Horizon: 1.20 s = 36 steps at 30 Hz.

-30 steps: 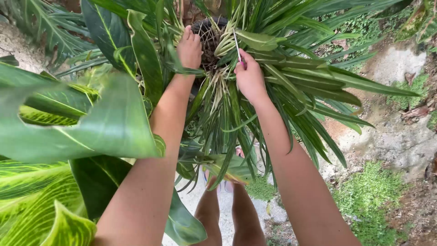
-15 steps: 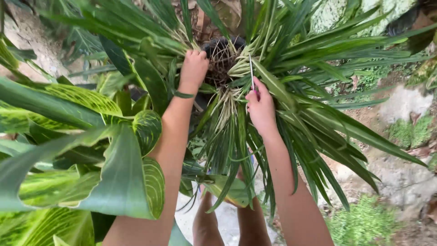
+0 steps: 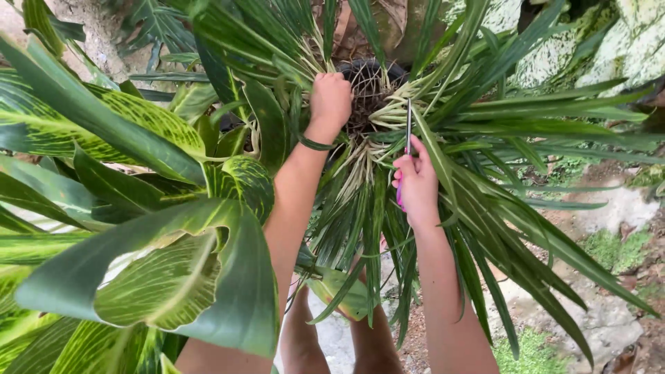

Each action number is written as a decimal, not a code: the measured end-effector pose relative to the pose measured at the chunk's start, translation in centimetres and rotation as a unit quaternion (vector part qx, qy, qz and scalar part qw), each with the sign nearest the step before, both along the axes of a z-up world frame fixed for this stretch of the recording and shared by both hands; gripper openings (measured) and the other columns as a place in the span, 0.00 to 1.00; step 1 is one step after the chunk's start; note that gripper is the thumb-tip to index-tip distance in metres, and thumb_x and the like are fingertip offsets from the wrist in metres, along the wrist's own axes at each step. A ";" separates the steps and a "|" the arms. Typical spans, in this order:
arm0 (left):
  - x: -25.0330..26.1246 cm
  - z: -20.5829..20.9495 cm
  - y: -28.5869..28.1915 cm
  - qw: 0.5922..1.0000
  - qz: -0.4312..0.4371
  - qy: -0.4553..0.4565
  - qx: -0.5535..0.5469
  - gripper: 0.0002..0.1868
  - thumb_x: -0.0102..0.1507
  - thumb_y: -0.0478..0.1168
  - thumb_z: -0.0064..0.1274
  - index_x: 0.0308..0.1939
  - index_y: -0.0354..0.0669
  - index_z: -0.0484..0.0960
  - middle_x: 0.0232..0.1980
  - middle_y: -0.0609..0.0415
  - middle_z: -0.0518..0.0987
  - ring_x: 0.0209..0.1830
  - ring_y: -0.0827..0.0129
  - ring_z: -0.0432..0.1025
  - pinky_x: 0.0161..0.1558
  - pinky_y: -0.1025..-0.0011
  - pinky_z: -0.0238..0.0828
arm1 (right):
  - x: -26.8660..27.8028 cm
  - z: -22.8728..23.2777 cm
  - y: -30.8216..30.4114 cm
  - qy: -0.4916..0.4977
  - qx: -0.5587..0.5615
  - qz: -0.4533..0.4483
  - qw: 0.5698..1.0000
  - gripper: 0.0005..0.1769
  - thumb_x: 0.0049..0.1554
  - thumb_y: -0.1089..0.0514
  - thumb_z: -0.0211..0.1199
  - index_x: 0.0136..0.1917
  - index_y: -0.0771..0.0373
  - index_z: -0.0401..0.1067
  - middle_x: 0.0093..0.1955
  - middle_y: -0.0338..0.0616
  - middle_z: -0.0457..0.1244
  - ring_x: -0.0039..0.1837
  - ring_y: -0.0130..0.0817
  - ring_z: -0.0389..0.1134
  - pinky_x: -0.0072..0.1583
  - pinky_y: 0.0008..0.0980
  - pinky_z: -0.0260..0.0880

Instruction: Pruning and removing dead leaves from potted garden plants using scissors.

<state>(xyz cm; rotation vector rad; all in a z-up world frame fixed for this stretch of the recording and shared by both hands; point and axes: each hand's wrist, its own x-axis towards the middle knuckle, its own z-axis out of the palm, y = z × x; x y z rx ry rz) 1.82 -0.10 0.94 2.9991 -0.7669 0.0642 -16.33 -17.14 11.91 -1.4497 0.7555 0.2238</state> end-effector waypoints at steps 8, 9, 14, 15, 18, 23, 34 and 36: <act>2.8 -4.1 -2.1 0.995 0.002 -0.023 0.102 0.05 0.58 0.38 0.56 0.32 0.50 0.87 0.41 0.53 0.81 0.47 0.61 0.73 0.50 0.63 0.66 | 0.0 0.4 -0.5 0.023 0.036 -0.031 0.999 0.27 0.65 0.62 0.50 0.77 0.59 0.59 0.43 0.38 0.63 0.39 0.21 0.60 0.40 0.24 0.66; 1.9 -3.2 -1.2 0.995 0.000 -0.019 0.102 0.05 0.58 0.38 0.56 0.32 0.50 0.87 0.41 0.53 0.81 0.47 0.61 0.73 0.50 0.63 0.66 | -0.4 0.2 -0.6 0.026 0.036 -0.034 0.998 0.27 0.65 0.62 0.50 0.77 0.59 0.59 0.43 0.38 0.63 0.39 0.21 0.60 0.40 0.24 0.66; -0.8 0.0 2.3 0.984 -0.060 -0.067 0.153 0.12 0.60 0.42 0.51 0.42 0.44 0.86 0.46 0.53 0.80 0.54 0.64 0.68 0.56 0.68 0.62 | 0.1 -0.1 -0.7 0.018 0.053 -0.044 0.997 0.27 0.65 0.63 0.50 0.77 0.58 0.59 0.43 0.38 0.62 0.39 0.21 0.59 0.40 0.24 0.65; -1.2 -0.2 2.3 0.984 -0.061 -0.065 0.153 0.12 0.60 0.42 0.51 0.42 0.44 0.86 0.46 0.53 0.80 0.54 0.64 0.68 0.56 0.68 0.62 | 0.0 -0.1 -0.8 0.020 0.053 -0.044 0.997 0.27 0.65 0.63 0.50 0.77 0.58 0.59 0.43 0.38 0.62 0.39 0.21 0.59 0.40 0.24 0.65; -1.7 -0.8 2.4 0.986 -0.047 -0.056 0.151 0.15 0.61 0.42 0.50 0.48 0.41 0.85 0.50 0.53 0.80 0.57 0.64 0.67 0.58 0.69 0.61 | -0.1 -0.2 -0.7 0.031 0.056 -0.048 0.997 0.27 0.65 0.62 0.50 0.77 0.57 0.59 0.43 0.38 0.62 0.38 0.21 0.59 0.40 0.23 0.65; -2.3 -1.5 1.5 0.984 -0.041 -0.063 0.165 0.17 0.60 0.43 0.49 0.50 0.42 0.84 0.54 0.51 0.80 0.63 0.61 0.66 0.63 0.67 0.59 | -0.1 -0.2 -0.4 0.030 0.045 -0.052 0.997 0.26 0.65 0.62 0.51 0.76 0.57 0.59 0.43 0.38 0.62 0.39 0.21 0.59 0.40 0.24 0.64; -3.0 -16.7 -1.3 0.979 0.024 -0.041 0.197 0.24 0.64 0.43 0.44 0.61 0.35 0.74 0.67 0.40 0.71 0.73 0.49 0.58 0.75 0.57 0.47 | 10.4 -5.9 4.6 0.074 0.171 -0.028 0.982 0.13 0.66 0.58 0.51 0.63 0.60 0.61 0.41 0.42 0.63 0.37 0.28 0.63 0.37 0.37 0.70; -3.1 -15.3 -1.2 0.965 0.039 -0.066 0.250 0.24 0.66 0.41 0.43 0.64 0.32 0.72 0.67 0.39 0.70 0.72 0.47 0.58 0.75 0.55 0.46 | 11.1 -5.7 3.9 0.096 0.058 -0.076 0.991 0.15 0.65 0.59 0.49 0.65 0.57 0.61 0.40 0.41 0.63 0.35 0.27 0.62 0.35 0.37 0.69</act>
